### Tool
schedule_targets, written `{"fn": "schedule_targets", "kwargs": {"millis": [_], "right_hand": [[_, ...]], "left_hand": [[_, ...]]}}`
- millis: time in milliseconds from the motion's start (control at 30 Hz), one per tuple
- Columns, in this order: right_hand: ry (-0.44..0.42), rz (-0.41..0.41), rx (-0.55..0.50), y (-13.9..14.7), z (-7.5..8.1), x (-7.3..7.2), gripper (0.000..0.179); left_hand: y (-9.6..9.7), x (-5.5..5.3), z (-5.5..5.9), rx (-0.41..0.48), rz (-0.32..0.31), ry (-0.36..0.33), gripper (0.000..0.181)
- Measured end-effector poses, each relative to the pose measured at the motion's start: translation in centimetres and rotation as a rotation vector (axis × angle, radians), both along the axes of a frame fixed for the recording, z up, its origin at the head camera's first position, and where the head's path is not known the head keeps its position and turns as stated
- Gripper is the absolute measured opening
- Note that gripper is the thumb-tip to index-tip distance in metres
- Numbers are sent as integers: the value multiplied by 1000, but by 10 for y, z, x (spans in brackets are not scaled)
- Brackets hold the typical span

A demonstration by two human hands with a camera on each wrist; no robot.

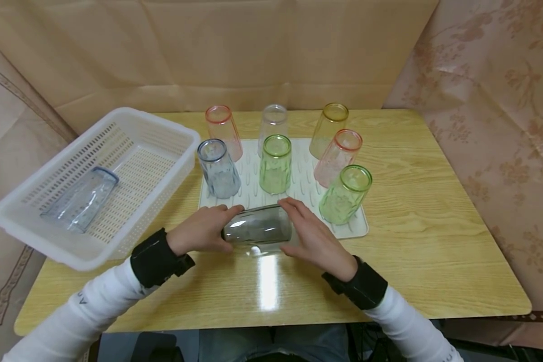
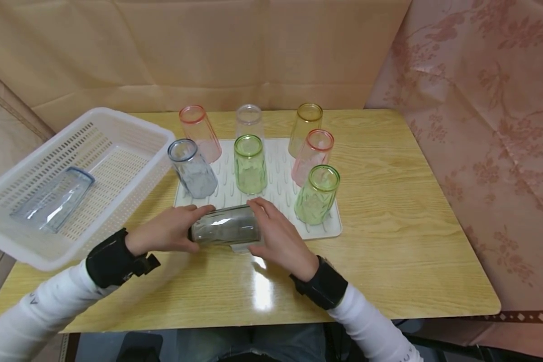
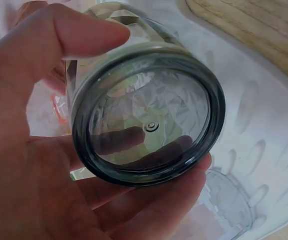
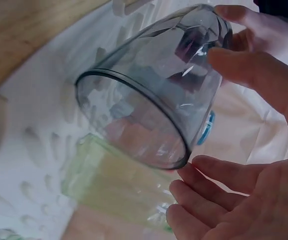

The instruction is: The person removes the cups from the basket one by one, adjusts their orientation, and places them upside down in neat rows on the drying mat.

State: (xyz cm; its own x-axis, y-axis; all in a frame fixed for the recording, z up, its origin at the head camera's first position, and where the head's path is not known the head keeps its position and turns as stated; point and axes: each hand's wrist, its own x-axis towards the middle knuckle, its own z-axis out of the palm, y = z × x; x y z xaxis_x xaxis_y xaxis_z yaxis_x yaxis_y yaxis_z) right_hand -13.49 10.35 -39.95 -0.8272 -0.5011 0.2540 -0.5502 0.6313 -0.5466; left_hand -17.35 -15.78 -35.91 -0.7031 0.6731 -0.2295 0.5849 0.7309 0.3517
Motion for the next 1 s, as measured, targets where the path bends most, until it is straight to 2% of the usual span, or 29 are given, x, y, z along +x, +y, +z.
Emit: {"fn": "schedule_targets", "kwargs": {"millis": [233,500,700,1000], "right_hand": [[83,65,121,-18,9,-11,92],[90,70,263,-40,9,-20,92],[88,46,297,-48,4,-24,87],[27,11,295,-49,1,-26,84]], "left_hand": [[4,-1,6,-9,-27,52,75],[12,0,15,-47,-45,99,74],[16,1,16,-72,-38,98,76],[18,1,16,-67,-32,88,76]]}}
